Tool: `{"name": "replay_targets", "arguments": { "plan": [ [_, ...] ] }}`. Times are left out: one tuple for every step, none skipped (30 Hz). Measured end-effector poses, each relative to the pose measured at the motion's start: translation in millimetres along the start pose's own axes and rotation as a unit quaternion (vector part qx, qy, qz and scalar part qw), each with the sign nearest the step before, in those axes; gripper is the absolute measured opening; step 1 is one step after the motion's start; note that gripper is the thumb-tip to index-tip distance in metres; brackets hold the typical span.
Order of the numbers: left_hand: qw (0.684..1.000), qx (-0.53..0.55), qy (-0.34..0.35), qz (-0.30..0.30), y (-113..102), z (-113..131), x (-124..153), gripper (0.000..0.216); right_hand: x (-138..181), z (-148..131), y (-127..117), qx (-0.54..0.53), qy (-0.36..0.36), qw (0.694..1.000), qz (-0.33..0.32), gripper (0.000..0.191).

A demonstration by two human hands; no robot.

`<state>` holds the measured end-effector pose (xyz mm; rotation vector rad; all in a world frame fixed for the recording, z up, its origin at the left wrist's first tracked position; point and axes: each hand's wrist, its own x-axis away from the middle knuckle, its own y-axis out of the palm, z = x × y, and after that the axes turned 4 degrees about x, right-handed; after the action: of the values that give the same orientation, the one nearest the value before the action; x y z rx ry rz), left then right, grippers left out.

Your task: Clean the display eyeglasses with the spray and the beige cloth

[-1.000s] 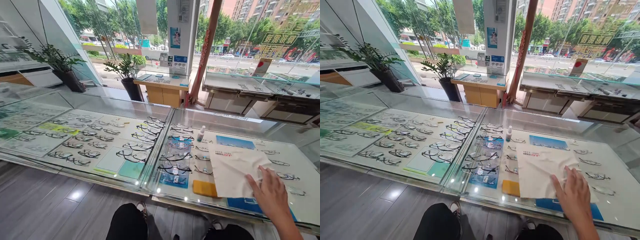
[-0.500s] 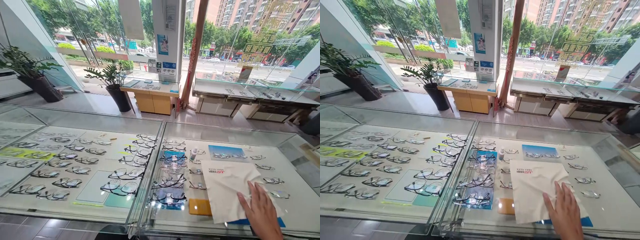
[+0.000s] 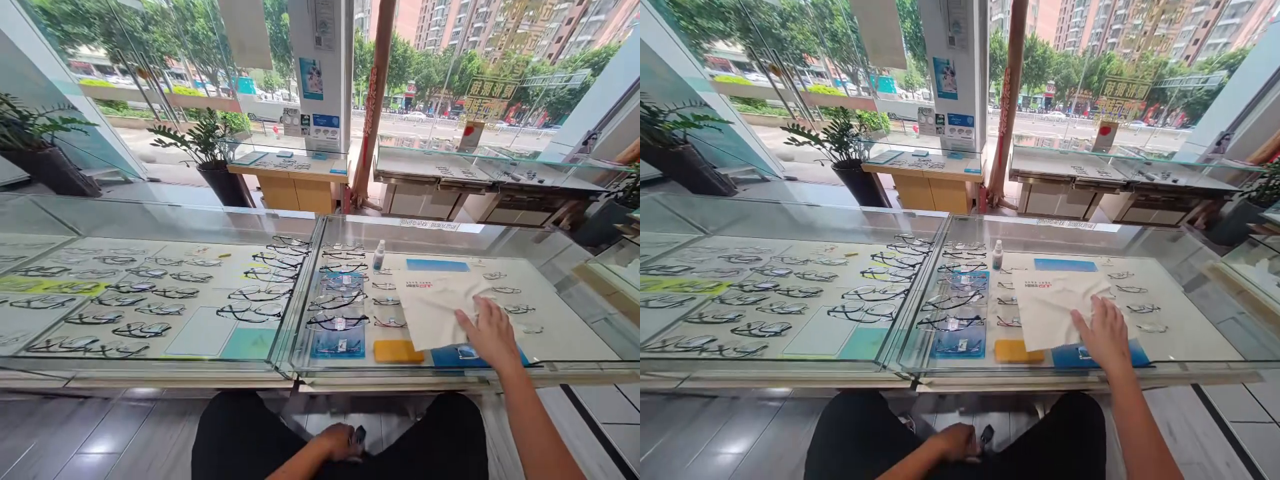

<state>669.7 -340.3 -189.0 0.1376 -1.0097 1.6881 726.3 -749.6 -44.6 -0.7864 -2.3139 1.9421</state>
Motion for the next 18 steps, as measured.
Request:
{"name": "replay_targets", "arguments": {
  "plan": [
    [0.999,-0.009,-0.041,0.007,7.4,1.0,-2.9,0.023,-1.3,0.0,-1.3,-0.002,-0.003,1.000,0.003,0.084],
    [0.997,-0.018,-0.078,0.018,12.9,3.4,-5.3,0.027,-2.5,0.0,-2.8,-0.006,-0.006,1.000,0.008,0.082],
    [0.994,-0.025,-0.104,0.028,16.7,7.3,-6.9,0.032,-3.4,-0.2,-4.7,-0.016,-0.009,1.000,0.012,0.080],
    [0.993,-0.030,-0.112,0.036,18.8,12.9,-7.2,0.038,-4.1,-0.6,-6.9,-0.026,-0.007,0.999,0.019,0.076],
    [0.993,-0.034,-0.109,0.040,19.4,19.9,-6.0,0.043,-4.6,-1.3,-9.3,-0.035,-0.005,0.999,0.028,0.070],
    [0.994,-0.036,-0.098,0.041,18.2,28.3,-2.9,0.046,-4.8,-2.1,-11.9,-0.041,-0.004,0.999,0.033,0.062],
    [0.995,-0.037,-0.083,0.037,15.1,38.0,2.5,0.048,-4.8,-3.1,-14.7,-0.042,-0.001,0.999,0.032,0.054],
    [0.997,-0.037,-0.063,0.030,9.6,48.9,10.5,0.048,-4.8,-4.3,-17.7,-0.041,0.005,0.999,0.027,0.047],
    [0.998,-0.036,-0.039,0.023,1.7,61.1,21.3,0.047,-4.9,-5.7,-20.9,-0.039,0.010,0.999,0.022,0.042],
    [0.999,-0.034,-0.012,0.017,-8.8,74.3,35.0,0.046,-5.4,-7.5,-24.4,-0.035,0.016,0.999,0.019,0.038],
    [0.999,-0.033,0.029,0.016,-21.7,88.4,51.5,0.044,-6.7,-9.7,-28.2,-0.032,0.021,0.999,0.017,0.035],
    [0.997,-0.037,0.065,0.023,-36.6,103.1,70.6,0.040,-8.9,-12.4,-32.0,-0.027,0.026,0.999,0.015,0.033],
    [0.994,-0.045,0.093,0.030,-52.8,117.8,91.7,0.038,-12.2,-15.9,-35.9,-0.022,0.031,0.999,0.010,0.032],
    [0.991,-0.056,0.119,0.027,-69.5,131.5,114.0,0.036,-16.8,-20.2,-39.5,-0.018,0.034,0.999,0.000,0.033],
    [0.986,-0.068,0.149,0.013,-86.0,143.4,136.5,0.035,-22.4,-25.2,-42.6,-0.014,0.037,0.999,-0.019,0.034],
    [0.982,-0.079,0.173,0.003,-101.5,152.4,158.2,0.033,-28.7,-31.0,-44.9,-0.011,0.038,0.998,-0.047,0.036],
    [0.978,-0.085,0.191,0.000,-115.3,157.3,178.2,0.031,-35.2,-37.3,-46.2,-0.007,0.042,0.996,-0.080,0.039],
    [0.977,-0.078,0.197,0.013,-127.3,157.5,195.6,0.030,-41.3,-43.8,-46.5,0.000,0.047,0.992,-0.113,0.040]
  ]
}}
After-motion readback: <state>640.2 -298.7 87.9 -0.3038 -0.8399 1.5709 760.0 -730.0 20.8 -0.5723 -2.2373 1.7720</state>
